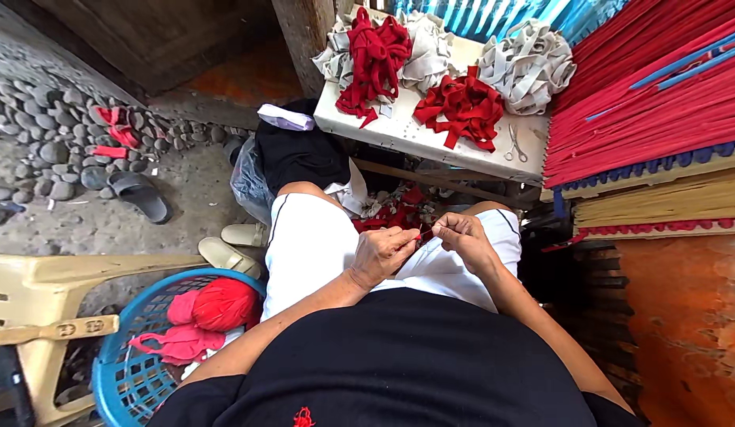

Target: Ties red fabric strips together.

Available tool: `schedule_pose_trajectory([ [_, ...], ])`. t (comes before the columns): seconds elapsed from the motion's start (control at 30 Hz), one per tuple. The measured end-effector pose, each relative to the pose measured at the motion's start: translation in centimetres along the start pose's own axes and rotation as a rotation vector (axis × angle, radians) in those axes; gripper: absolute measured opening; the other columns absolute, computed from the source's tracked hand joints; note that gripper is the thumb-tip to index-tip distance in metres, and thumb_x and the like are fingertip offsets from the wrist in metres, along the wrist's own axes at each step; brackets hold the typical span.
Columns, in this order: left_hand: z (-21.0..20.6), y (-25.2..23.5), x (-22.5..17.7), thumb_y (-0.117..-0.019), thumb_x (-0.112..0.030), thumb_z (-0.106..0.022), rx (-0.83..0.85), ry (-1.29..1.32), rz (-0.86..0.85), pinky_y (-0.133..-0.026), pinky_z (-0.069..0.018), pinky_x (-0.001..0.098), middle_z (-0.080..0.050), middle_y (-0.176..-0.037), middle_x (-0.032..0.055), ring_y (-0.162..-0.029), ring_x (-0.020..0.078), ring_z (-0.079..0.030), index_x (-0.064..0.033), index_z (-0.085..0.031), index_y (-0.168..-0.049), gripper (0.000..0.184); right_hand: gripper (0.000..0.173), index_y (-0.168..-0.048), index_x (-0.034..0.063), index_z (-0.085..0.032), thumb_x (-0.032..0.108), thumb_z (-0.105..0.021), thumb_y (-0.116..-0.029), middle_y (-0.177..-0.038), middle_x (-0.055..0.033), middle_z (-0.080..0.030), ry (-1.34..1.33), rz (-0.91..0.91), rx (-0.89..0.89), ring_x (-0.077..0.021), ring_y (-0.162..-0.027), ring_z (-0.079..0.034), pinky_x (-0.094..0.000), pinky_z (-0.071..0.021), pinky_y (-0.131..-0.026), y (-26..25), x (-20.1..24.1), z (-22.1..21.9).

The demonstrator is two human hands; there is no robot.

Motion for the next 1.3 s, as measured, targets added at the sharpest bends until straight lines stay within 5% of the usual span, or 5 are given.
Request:
schedule_pose_trajectory([
  [0.2, -1.4, 0.3, -0.6, -0.0958, -0.012, -0.061, 0.22, -0.097, -0.123, -0.054, -0.0519, 0.0356, -0.068, -0.072, 0.0066, -0.061, 0.0193, -0.066, -0.005, -0.079, -0.099, 0.019, 0.017, -0.081, 0.0048, -0.062, 0.006, -0.059, -0.098, -0.056, 0.0016, -0.049, 0.186, 0.076, 0.07, -0.0043, -0.044, -0.04, -0.0206, -0.0317, -0.042, -0.8, 1.7, -0.9],
  [0.43, -0.2, 0.0, 2.0, -0.0975, -0.015, -0.066, 0.11, 0.015, 0.34, -0.076, -0.0593, 0.0448, -0.077, -0.09, 0.0082, -0.082, 0.0197, -0.074, -0.0066, -0.08, -0.101, 0.017, 0.012, -0.085, 0.0046, -0.066, 0.01, -0.06, -0.0943, -0.06, -0.0008, -0.055, 0.599, 0.485, 0.131, -0.0107, -0.051, -0.052, -0.0312, -0.0447, -0.049, 0.9, 3.3, -4.8],
  [0.63, 1.2, -0.1, 1.6, -0.0975, -0.012, -0.064, -0.1, -0.065, 0.268, -0.078, -0.061, 0.0348, -0.078, -0.097, 0.0095, -0.086, 0.0167, -0.076, -0.0033, -0.079, -0.107, 0.02, 0.035, -0.081, 0.0108, -0.073, 0.039, -0.061, -0.0975, -0.087, -0.0084, -0.068, 0.808, 1.103, -0.072, -0.0257, -0.103, -0.064, -0.0551, -0.0354, -0.108, 4.5, 5.0, -5.1],
  [0.9, 1.0, 0.0, -0.4, -0.0941, -0.01, -0.065, -0.156, -0.139, -0.035, -0.05, -0.0477, 0.0309, -0.064, -0.066, 0.0079, -0.055, 0.0176, -0.059, -0.0026, -0.08, -0.107, 0.021, 0.014, -0.101, 0.0011, -0.075, 0.01, -0.066, -0.0959, -0.102, -0.0077, -0.068, 0.322, 0.491, -0.226, -0.0129, -0.096, -0.066, -0.0288, -0.0561, -0.085, 1.1, 4.9, -2.8],
  [1.3, -1.7, 0.5, 1.3, -0.0925, -0.019, -0.064, 0.218, 0.039, 0.222, -0.064, -0.0562, 0.0456, -0.075, -0.078, 0.0063, -0.07, 0.0197, -0.072, -0.0089, -0.08, -0.091, 0.019, 0.013, -0.091, -0.0011, -0.063, 0.0, -0.052, -0.0986, -0.092, -0.0063, -0.065, 0.135, 0.395, -0.087, -0.0111, -0.085, -0.065, -0.0289, -0.0562, -0.078, -0.6, 3.5, -2.7],
])
Point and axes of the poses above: each hand's wrist, its own y-axis away from the middle knuckle, its own z-axis out of the back of the hand, x = y × z, the point moved 6 cm from there along -y, towards the middle knuckle
